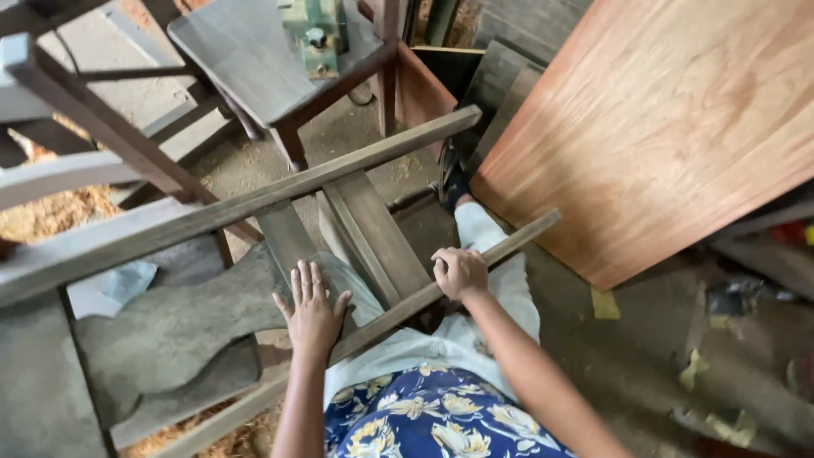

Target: Sand the wooden surfaces of a chair frame using sandpaper to smooth the finish

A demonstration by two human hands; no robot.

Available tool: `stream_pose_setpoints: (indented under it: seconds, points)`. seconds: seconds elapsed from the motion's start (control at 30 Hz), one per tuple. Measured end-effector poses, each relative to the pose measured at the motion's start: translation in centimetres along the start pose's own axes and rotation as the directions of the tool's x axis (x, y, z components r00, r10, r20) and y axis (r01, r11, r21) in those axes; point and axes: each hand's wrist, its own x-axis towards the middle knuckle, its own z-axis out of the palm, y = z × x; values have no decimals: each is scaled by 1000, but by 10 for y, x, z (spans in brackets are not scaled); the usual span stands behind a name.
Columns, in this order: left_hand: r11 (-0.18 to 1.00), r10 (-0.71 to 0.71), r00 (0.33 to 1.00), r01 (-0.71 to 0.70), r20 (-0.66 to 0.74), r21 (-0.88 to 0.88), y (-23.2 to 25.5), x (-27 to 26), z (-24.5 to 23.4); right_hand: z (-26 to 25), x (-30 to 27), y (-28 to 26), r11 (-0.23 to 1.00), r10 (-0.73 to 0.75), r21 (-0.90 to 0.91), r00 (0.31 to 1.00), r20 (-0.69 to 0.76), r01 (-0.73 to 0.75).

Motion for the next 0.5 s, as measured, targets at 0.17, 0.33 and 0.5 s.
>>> stream_pose_setpoints:
  seconds: [0.17, 0.33, 0.5]
  points:
    - [999, -29, 999, 30, 34, -25, -1, 6, 3, -8, 1, -3, 999, 10, 30, 999, 49, -11]
    - [995, -48, 999, 49, -6, 87, 13, 15, -10, 7, -2, 13, 992, 68, 97, 990, 120, -80]
    - [986, -57, 988, 78, -142, 150, -1, 76, 0, 14, -8, 24, 998, -10, 60, 1000, 2, 10]
